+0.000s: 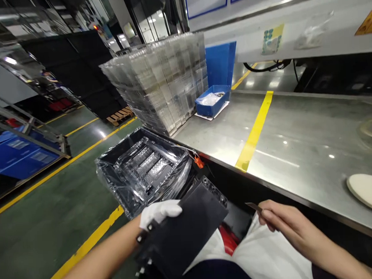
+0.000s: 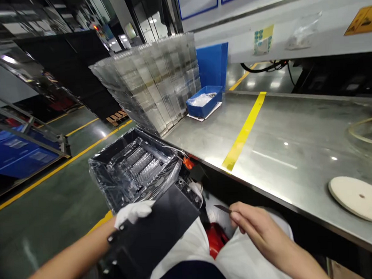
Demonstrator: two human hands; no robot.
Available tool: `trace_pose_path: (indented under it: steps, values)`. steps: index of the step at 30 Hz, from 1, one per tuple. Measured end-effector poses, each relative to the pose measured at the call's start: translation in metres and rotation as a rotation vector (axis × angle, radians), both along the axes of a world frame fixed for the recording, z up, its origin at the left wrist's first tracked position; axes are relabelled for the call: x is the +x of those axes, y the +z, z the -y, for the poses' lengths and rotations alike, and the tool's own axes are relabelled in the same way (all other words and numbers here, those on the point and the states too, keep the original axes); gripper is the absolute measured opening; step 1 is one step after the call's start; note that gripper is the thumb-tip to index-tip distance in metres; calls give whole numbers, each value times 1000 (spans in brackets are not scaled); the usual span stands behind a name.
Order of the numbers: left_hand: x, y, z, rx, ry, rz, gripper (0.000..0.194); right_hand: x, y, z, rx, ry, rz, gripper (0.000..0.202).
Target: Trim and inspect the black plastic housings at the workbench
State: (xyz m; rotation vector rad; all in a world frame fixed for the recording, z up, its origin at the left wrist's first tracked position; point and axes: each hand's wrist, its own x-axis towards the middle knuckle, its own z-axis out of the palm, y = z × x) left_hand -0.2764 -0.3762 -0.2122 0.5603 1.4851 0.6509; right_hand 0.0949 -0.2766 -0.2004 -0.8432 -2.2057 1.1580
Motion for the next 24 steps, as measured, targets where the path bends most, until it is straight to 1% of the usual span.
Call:
trace_pose_path:
  steps: [2, 5, 8, 10, 13, 17, 21, 22, 23, 24]
  values:
    - [-10, 9, 11, -138, -53, 79, 47, 6, -2, -1, 37, 80, 85, 41]
    - [-5, 30, 21, -298, -131, 310, 52, 2, -4, 2, 176, 214, 194, 43]
    - [11, 50, 24, -323, -128, 454, 49, -6, -4, 3, 273, 320, 258, 43]
    - [20, 55, 25, -319, -98, 468, 43, -8, -6, 2, 337, 338, 270, 44]
    - [27, 54, 29, -309, -42, 413, 38, -8, -10, 0, 435, 343, 278, 47]
    - [26, 48, 32, -305, 3, 318, 33, -5, -12, 0, 480, 419, 295, 45]
    - [25, 42, 34, -440, -63, 327, 47, -2, -13, 3, 536, 353, 262, 44]
    - [26, 40, 35, -463, -56, 326, 49, -1, -13, 4, 513, 358, 266, 44]
    - [28, 38, 36, -469, -19, 298, 48, 0, -13, 4, 458, 379, 275, 45]
    - [28, 37, 37, -456, 34, 249, 45, 0, -12, 5, 366, 409, 287, 46]
